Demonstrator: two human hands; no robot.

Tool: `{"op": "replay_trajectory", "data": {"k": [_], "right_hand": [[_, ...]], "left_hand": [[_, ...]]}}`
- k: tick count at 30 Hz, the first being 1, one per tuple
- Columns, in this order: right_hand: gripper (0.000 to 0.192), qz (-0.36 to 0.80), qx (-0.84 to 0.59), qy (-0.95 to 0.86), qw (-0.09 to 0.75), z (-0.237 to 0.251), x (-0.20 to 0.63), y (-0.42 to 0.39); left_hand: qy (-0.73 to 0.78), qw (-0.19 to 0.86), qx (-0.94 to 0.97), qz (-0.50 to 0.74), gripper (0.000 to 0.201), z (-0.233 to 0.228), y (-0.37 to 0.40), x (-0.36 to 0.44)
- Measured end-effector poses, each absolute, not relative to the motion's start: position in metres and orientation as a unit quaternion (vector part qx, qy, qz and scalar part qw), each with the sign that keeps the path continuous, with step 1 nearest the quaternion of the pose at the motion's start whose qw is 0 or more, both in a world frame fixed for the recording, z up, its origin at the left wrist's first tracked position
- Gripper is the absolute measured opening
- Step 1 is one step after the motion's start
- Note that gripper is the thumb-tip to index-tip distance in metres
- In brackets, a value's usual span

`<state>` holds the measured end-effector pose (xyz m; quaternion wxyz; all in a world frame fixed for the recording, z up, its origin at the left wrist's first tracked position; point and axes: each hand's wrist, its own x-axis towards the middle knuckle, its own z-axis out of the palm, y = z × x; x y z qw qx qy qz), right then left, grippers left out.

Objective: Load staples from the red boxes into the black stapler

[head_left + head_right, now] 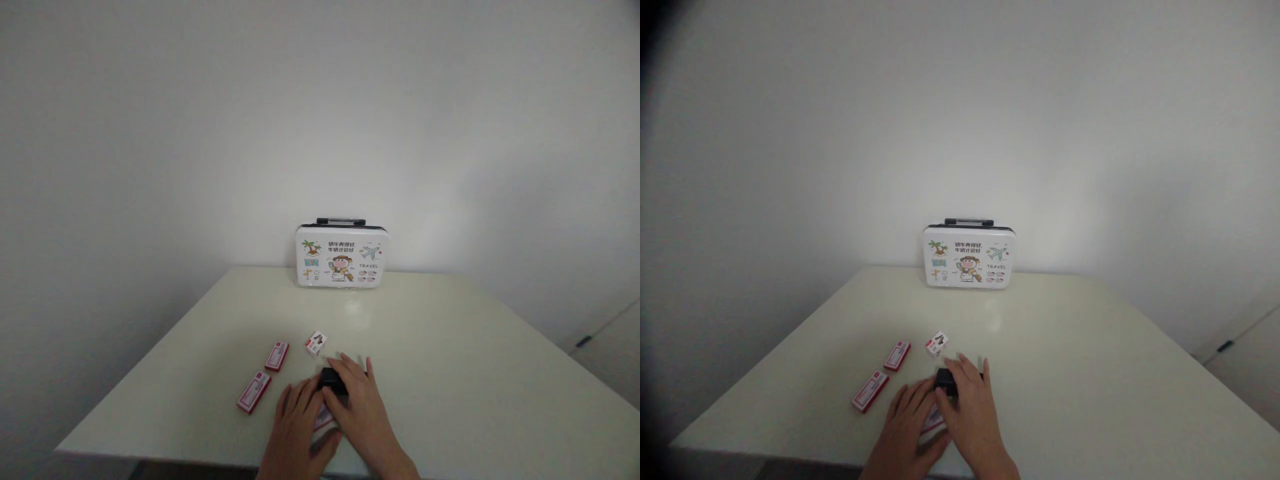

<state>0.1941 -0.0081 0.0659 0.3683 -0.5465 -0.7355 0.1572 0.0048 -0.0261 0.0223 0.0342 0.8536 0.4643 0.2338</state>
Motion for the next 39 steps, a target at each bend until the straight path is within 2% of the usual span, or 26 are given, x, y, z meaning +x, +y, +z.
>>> {"op": "replay_trajectory", "data": {"k": [2,5,10,13,18,20,23,26,30,34,39], "right_hand": [[0.034,0.173,-0.549,-0.722,0.383,0.073,0.181,-0.002],[0.021,0.217,-0.564,-0.646,0.466,0.075,0.174,0.004],[0.027,0.384,-0.467,-0.407,0.685,0.061,0.206,0.006],[0.029,0.426,-0.419,-0.277,0.753,0.05,0.237,0.001],[0.041,0.463,-0.502,-0.192,0.705,0.027,0.284,-0.019],[0.05,0.463,-0.547,-0.196,0.669,0.019,0.291,-0.031],[0.055,0.498,-0.606,-0.314,0.535,0.018,0.275,-0.048],[0.051,0.522,-0.586,-0.469,0.405,0.028,0.237,-0.053],[0.04,0.41,-0.578,-0.583,0.397,0.037,0.206,-0.041],[0.032,0.345,-0.627,-0.602,0.353,0.034,0.223,-0.032],[0.028,0.281,-0.673,-0.6,0.329,0.052,0.239,-0.036]], "left_hand": [[0.463,0.032,0.853,0.238,0.062,0.02,-0.023,0.004],[0.469,0.038,0.849,0.241,0.059,0.021,-0.021,0.002],[0.48,0.047,0.843,0.238,0.052,0.032,-0.023,0.004],[0.478,0.046,0.843,0.241,0.052,0.035,-0.023,0.006],[0.459,0.069,0.847,0.26,0.058,0.027,-0.024,-0.014],[0.478,0.081,0.83,0.274,0.054,0.024,-0.025,-0.027],[0.502,0.12,0.813,0.268,0.038,0.028,-0.026,-0.036],[0.499,0.161,0.814,0.25,0.034,0.042,-0.026,-0.022],[0.496,0.185,0.813,0.243,0.036,0.056,-0.02,-0.001],[0.505,0.19,0.808,0.236,0.031,0.057,-0.015,-0.007],[0.5,0.16,0.809,0.263,0.051,0.047,-0.013,-0.019]]}}
